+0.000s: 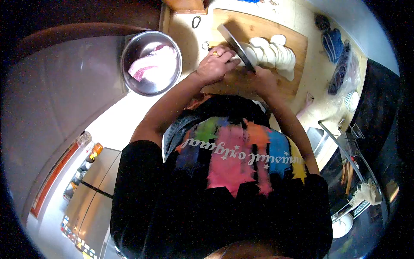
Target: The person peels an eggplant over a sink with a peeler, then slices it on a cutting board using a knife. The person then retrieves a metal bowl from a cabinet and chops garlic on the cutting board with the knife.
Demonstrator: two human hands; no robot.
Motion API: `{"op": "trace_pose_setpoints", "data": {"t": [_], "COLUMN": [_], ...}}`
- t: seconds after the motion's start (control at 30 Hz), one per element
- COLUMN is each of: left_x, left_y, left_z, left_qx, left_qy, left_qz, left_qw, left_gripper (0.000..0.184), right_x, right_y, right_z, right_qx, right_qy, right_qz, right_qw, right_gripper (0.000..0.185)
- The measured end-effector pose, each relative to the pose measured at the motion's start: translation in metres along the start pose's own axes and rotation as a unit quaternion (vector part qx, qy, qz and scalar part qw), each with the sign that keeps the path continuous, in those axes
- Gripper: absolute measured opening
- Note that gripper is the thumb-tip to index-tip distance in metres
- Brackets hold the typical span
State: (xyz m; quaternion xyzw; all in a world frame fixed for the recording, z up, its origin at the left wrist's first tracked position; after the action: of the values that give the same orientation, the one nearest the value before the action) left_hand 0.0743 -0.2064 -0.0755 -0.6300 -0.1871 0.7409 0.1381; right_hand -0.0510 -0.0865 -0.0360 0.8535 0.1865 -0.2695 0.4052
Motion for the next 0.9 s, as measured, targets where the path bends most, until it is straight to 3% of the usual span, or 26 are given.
{"op": "trace_pose_setpoints", "data": {"t": [0.1, 0.33, 0.43, 0.5, 0.53, 0.6, 0.73, 0.8, 0.9], "left_x": [-0.002, -0.007, -0.009, -0.008, -0.008, -0.01, -0.014, -0.014, -0.011], "left_y": [0.001, -0.001, -0.004, 0.002, 0.004, 0.0, -0.004, -0.005, -0.004], "left_z": [0.005, 0.007, 0.004, 0.002, -0.001, -0.003, 0.005, 0.004, 0.004], "left_qx": [0.047, 0.051, 0.034, -0.088, -0.089, 0.025, 0.027, 0.023, 0.012], "left_qy": [-0.022, -0.074, -0.054, 0.003, 0.004, -0.029, -0.041, -0.041, -0.032], "left_qz": [0.034, 0.034, 0.022, -0.103, -0.104, 0.021, 0.035, 0.037, 0.038], "left_qw": [0.998, 0.995, 0.998, 0.991, 0.991, 0.999, 0.998, 0.998, 0.999], "left_gripper": [0.032, 0.029, 0.029, 0.028, 0.028, 0.033, 0.037, 0.036, 0.035], "right_x": [-0.005, -0.011, 0.02, 0.024, 0.022, 0.018, 0.0, -0.016, -0.01], "right_y": [-0.011, -0.004, -0.017, -0.011, -0.013, -0.019, -0.016, 0.004, -0.001], "right_z": [0.001, -0.01, 0.011, 0.015, 0.016, 0.019, 0.004, -0.015, -0.011], "right_qx": [0.018, -0.006, -0.055, 0.014, 0.014, -0.015, -0.019, -0.003, -0.017], "right_qy": [-0.006, 0.044, 0.029, -0.052, -0.05, -0.016, -0.044, 0.018, 0.025], "right_qz": [-0.043, -0.094, -0.141, -0.063, -0.062, -0.065, -0.006, -0.101, -0.117], "right_qw": [0.999, 0.995, 0.988, 0.997, 0.997, 0.998, 0.999, 0.995, 0.993], "right_gripper": [0.026, 0.026, 0.029, 0.03, 0.03, 0.032, 0.032, 0.034, 0.034]}}
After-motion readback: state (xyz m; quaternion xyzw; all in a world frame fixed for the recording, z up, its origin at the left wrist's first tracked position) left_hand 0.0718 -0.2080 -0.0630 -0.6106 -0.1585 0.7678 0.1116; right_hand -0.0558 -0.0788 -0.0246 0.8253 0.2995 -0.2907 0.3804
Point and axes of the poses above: each hand's wrist, its own z-axis towards the middle knuckle, its own x-axis out of the palm, y = z × x, the point moved 4 cm from there along z, towards the middle knuckle, and after that the axes turned 3 degrees about y, right-handed, at the moved point
